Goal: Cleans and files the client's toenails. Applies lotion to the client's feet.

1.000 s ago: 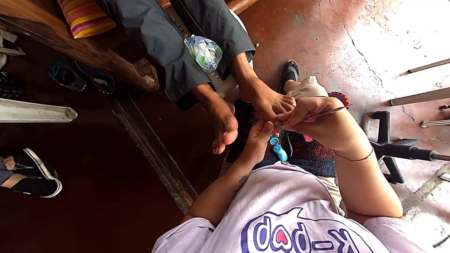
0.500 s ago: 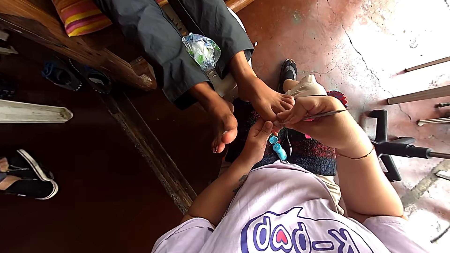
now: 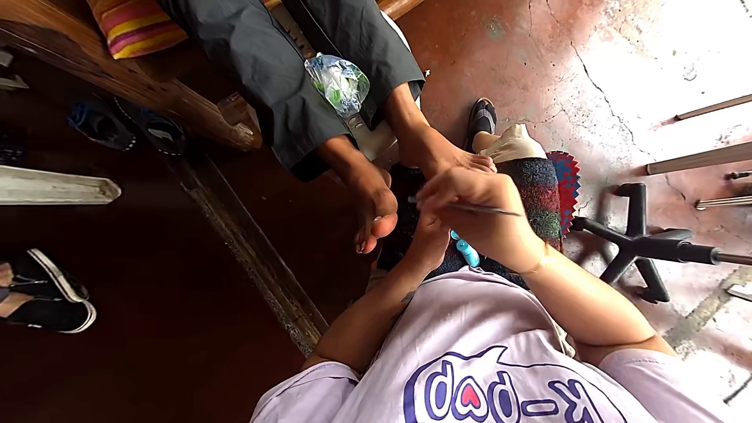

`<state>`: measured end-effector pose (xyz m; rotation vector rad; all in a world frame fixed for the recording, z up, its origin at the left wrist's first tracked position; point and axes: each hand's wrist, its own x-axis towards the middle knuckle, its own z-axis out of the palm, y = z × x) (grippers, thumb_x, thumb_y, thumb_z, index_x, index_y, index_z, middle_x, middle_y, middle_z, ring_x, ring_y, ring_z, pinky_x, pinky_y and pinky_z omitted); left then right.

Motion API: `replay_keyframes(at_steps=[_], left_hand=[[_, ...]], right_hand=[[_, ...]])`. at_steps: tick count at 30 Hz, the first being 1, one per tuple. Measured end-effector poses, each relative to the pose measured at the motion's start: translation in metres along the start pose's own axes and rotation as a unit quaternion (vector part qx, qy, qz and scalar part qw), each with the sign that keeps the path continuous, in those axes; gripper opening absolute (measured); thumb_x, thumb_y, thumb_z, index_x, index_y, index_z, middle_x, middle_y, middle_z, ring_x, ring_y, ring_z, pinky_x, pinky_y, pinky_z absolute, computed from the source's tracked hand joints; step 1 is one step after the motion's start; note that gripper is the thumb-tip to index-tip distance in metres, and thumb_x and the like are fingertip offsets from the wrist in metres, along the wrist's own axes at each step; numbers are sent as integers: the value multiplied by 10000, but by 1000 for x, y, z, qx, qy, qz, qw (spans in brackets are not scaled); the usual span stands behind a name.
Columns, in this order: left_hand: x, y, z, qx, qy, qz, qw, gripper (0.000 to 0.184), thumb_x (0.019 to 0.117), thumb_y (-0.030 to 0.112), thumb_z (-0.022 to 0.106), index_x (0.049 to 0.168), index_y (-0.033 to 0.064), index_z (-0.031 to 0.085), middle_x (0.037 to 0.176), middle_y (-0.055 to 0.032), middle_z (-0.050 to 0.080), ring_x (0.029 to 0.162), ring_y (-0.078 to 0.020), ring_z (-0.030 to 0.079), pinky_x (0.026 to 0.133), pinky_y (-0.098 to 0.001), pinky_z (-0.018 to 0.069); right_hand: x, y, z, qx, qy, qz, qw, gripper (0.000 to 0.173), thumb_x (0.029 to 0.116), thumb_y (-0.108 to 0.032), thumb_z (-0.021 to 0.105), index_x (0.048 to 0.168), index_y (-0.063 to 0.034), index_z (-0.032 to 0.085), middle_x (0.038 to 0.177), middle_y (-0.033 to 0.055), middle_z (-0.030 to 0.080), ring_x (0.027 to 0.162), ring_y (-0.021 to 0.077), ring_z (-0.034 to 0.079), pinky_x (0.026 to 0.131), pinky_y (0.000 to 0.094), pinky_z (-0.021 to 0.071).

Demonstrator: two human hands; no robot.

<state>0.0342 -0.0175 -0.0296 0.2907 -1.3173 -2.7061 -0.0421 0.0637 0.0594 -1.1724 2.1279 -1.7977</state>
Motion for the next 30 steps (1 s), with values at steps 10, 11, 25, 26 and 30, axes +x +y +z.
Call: replay_keyframes(at_steps=[10, 11, 25, 26, 30], left_hand=[[4, 2, -2, -29, -24, -28, 999, 155, 1005, 120, 604, 1135, 180, 664, 1025, 82, 686, 929, -21, 638, 878, -245, 543], [5, 2, -3, -32, -32, -29, 999, 145, 1008, 141, 607, 1138, 170, 666, 1017, 66, 679, 900, -32, 628, 854, -246, 539], [8, 1, -4, -39, -48, -20, 998, 202, 992, 68, 606, 1182, 121, 649, 1068, 31, 679, 919, -44, 620, 846, -222, 522], [8, 1, -4, -37, -43, -20, 998, 193, 989, 60, 604, 1166, 122, 651, 1056, 34, 681, 919, -42, 622, 849, -223, 524], [7, 2, -3, -41, -45, -22, 998, 171, 991, 83, 620, 1149, 132, 661, 1039, 31, 685, 909, -41, 621, 846, -221, 525]], right_hand=[[-24, 5, -20, 82, 52, 6, 995, 121, 854, 90, 713, 893, -23, 695, 986, 70, 733, 881, 133, 718, 775, 292, 628], [-33, 7, -27, 69, 67, 0, 995, 128, 866, 77, 715, 901, -45, 699, 1013, 60, 730, 872, 126, 714, 753, 284, 630], [-62, 13, -43, -158, 10, -73, 985, 133, 902, 49, 643, 794, -12, 690, 1055, 140, 726, 1079, 191, 701, 891, 314, 600], [-62, 14, -42, -175, 3, -83, 981, 143, 907, 40, 634, 792, -7, 704, 1048, 155, 731, 1059, 201, 703, 867, 317, 592], [-59, 12, -51, -126, -16, -56, 990, 130, 898, 58, 643, 803, -10, 701, 1063, 126, 722, 1060, 153, 694, 877, 274, 595]])
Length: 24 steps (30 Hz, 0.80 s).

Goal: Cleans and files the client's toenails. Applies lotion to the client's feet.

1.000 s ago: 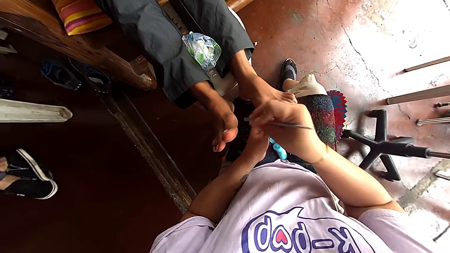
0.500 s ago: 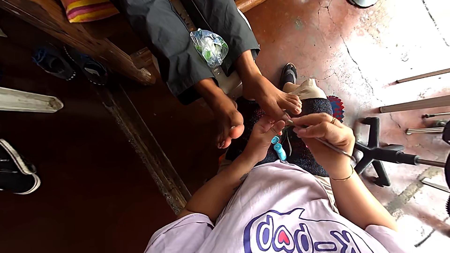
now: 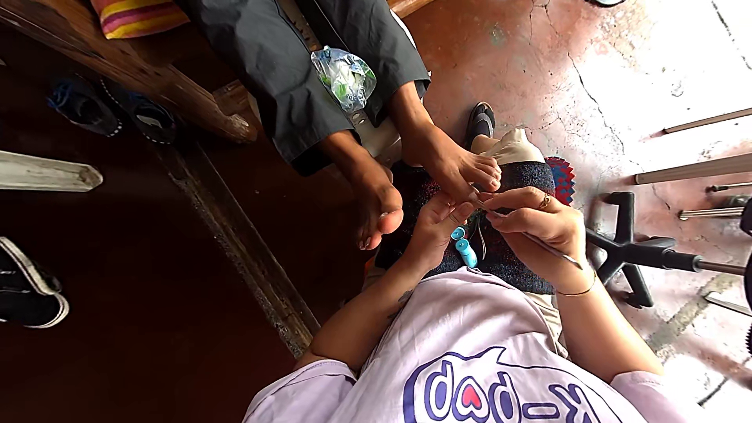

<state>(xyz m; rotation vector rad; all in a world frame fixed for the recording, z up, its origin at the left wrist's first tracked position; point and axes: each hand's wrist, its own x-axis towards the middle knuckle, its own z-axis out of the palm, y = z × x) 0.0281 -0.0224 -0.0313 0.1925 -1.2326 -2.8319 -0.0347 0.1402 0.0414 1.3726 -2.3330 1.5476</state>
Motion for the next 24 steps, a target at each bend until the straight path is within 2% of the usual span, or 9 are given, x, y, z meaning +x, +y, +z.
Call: replay_keyframes(at_steps=[4, 8, 10, 12, 16, 20, 24], left_hand=[[0, 0, 0, 5, 6, -1, 1000, 196, 986, 80, 626, 1174, 128, 656, 1081, 37, 690, 971, -44, 635, 892, -239, 530], [0, 0, -1, 3, -4, 3, 1000, 195, 993, 77, 610, 1177, 127, 653, 1046, 32, 681, 908, -41, 621, 847, -224, 525], [1, -1, -2, 6, 1, 4, 1000, 185, 995, 70, 602, 1163, 125, 655, 1035, 30, 684, 909, -43, 625, 847, -231, 529], [0, -1, -3, 12, 2, 1, 1000, 198, 997, 77, 602, 1184, 120, 649, 1083, 29, 691, 975, -49, 637, 890, -248, 530], [-1, 0, -2, 3, 0, 4, 1000, 188, 991, 76, 614, 1166, 128, 659, 1046, 33, 686, 908, -41, 626, 852, -225, 529], [0, -1, -4, 10, -1, 8, 1000, 175, 995, 87, 613, 1155, 132, 666, 1059, 36, 688, 945, -44, 631, 878, -238, 526], [0, -1, -4, 0, -4, 10, 1000, 169, 995, 85, 614, 1147, 130, 672, 1037, 28, 690, 900, -45, 628, 854, -231, 530]], right_hand=[[3, 2, 6, -64, -3, -38, 997, 147, 902, 35, 632, 791, -13, 715, 1044, 156, 739, 1027, 200, 708, 844, 317, 586], [4, 6, -2, 34, 2, 7, 999, 126, 865, 77, 672, 777, -11, 689, 1033, 110, 727, 1025, 145, 698, 856, 269, 599], [5, 5, -1, 18, 0, 3, 1000, 131, 866, 62, 659, 759, -13, 669, 1012, 107, 724, 1013, 138, 699, 845, 260, 596], [6, 5, 4, -25, 0, -16, 1000, 143, 880, 40, 658, 756, -14, 701, 999, 126, 743, 980, 159, 707, 813, 275, 583], [6, 7, -4, 52, -3, 16, 999, 138, 846, 81, 683, 749, -15, 662, 1011, 97, 724, 1015, 140, 702, 852, 266, 605], [5, 8, 3, -1, 3, -12, 1000, 136, 865, 51, 666, 746, -12, 684, 990, 118, 737, 974, 144, 704, 802, 260, 584], [5, 10, -4, 69, 1, 20, 997, 146, 840, 79, 691, 742, -18, 647, 1007, 99, 728, 1026, 153, 708, 864, 284, 611]])
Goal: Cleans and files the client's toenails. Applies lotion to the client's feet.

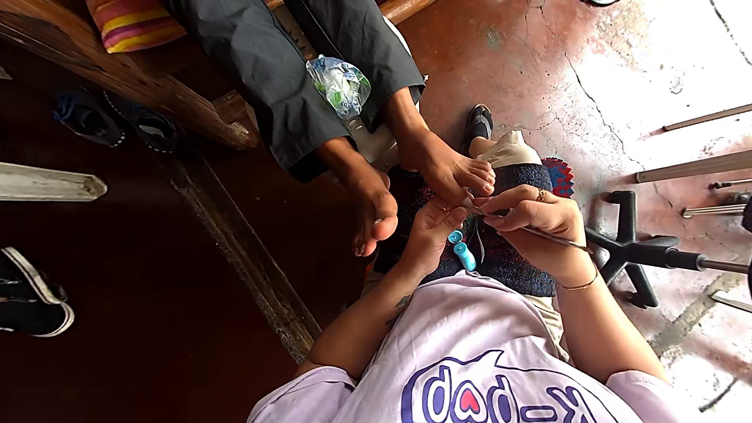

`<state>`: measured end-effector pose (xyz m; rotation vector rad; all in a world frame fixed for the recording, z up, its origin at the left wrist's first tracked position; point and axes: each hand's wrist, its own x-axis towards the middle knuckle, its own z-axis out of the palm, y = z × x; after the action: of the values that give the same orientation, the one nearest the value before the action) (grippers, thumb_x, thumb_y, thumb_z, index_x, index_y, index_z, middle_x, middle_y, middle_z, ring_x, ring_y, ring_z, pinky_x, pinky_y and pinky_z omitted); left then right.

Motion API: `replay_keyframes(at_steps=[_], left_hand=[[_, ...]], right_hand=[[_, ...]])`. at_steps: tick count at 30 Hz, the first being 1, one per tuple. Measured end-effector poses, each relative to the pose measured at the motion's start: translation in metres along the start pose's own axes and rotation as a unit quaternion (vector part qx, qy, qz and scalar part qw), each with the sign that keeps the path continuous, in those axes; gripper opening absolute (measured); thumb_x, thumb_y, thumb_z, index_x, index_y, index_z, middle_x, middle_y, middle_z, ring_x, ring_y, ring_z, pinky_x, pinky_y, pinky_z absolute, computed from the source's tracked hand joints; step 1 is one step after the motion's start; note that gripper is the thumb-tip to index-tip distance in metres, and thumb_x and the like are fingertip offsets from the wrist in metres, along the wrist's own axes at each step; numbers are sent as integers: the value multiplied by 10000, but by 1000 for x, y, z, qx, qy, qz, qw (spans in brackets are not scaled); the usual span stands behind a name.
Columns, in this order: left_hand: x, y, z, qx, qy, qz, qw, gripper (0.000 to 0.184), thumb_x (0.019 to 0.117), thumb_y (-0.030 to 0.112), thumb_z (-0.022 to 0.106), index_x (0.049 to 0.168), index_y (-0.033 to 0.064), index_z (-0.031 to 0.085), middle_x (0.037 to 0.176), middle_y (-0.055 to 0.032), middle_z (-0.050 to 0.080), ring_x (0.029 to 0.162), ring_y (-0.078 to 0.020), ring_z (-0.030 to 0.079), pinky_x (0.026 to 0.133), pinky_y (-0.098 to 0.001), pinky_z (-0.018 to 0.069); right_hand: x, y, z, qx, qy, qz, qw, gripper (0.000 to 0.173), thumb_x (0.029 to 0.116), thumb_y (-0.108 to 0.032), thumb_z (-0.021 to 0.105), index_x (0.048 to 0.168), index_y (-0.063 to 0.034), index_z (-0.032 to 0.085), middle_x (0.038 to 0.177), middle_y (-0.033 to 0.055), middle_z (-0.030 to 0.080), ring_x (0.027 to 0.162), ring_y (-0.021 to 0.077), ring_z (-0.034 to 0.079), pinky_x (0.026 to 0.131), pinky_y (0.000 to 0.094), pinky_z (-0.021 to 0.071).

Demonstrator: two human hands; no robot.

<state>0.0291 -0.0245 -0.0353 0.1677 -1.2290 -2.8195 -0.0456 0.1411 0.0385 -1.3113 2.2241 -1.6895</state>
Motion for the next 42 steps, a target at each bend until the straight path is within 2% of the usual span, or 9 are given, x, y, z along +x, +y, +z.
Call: replay_keyframes(at_steps=[3, 14, 19, 23, 27, 30, 34, 38, 42], left_hand=[[0, -1, 0, 7, 4, -1, 1000, 169, 993, 85, 616, 1146, 133, 671, 1045, 33, 693, 929, -44, 634, 871, -235, 529], [0, 0, -1, 6, -2, -3, 1000, 167, 996, 81, 607, 1146, 128, 666, 1030, 24, 695, 903, -46, 631, 855, -234, 532], [0, 0, 0, 9, 5, -8, 1000, 175, 990, 93, 626, 1157, 125, 670, 1066, 25, 700, 976, -57, 645, 908, -260, 533], [1, 0, 1, 0, 3, -7, 1000, 159, 980, 94, 634, 1131, 124, 677, 1010, 28, 688, 894, -49, 628, 856, -240, 533], [0, -1, 0, 10, 8, -11, 1000, 187, 988, 74, 614, 1163, 114, 668, 1083, 21, 699, 996, -64, 649, 927, -270, 533], [1, 0, 1, 6, 6, -7, 1000, 176, 982, 81, 621, 1144, 123, 675, 1031, 30, 688, 918, -52, 631, 871, -247, 533], [1, -2, 0, 8, 9, -9, 1000, 179, 985, 77, 621, 1151, 120, 672, 1074, 25, 700, 1002, -63, 648, 932, -274, 532], [2, -1, 1, 9, 11, -6, 1000, 167, 978, 75, 626, 1123, 134, 682, 1021, 39, 693, 918, -47, 637, 871, -244, 536], [1, -2, 1, 9, 7, -9, 1000, 194, 984, 92, 637, 1172, 122, 673, 1094, 29, 703, 1013, -62, 651, 938, -267, 532]], right_hand=[[1, 1, 6, -52, -1, -32, 998, 135, 863, 60, 666, 749, -11, 676, 997, 116, 731, 984, 145, 699, 819, 265, 584], [-2, 5, 5, 35, 31, 25, 999, 129, 829, 79, 713, 774, -30, 671, 1010, 89, 739, 1011, 151, 710, 856, 285, 610], [-2, 2, 14, -74, 32, -23, 997, 148, 861, 40, 682, 730, -30, 684, 979, 112, 748, 978, 160, 711, 826, 291, 588], [-1, -2, 6, -16, 25, 4, 1000, 143, 834, 85, 695, 745, -19, 653, 990, 99, 734, 1005, 148, 709, 853, 278, 608], [-1, -2, 14, -87, 26, -24, 996, 140, 865, 52, 673, 746, -19, 688, 985, 120, 746, 985, 162, 712, 829, 286, 590], [0, -4, 10, -29, 36, 9, 999, 134, 831, 86, 704, 750, -15, 670, 981, 98, 736, 995, 144, 710, 851, 274, 607], [0, -5, 17, -103, 39, -3, 994, 143, 853, 51, 676, 735, -29, 688, 967, 105, 753, 966, 155, 717, 816, 287, 589], [1, -6, 11, -36, 42, 24, 998, 141, 826, 83, 696, 740, -23, 666, 969, 86, 738, 985, 129, 710, 844, 260, 605], [1, -6, 16, -89, 42, 11, 995, 129, 845, 59, 685, 749, -27, 689, 966, 99, 751, 962, 145, 717, 809, 276, 593]])
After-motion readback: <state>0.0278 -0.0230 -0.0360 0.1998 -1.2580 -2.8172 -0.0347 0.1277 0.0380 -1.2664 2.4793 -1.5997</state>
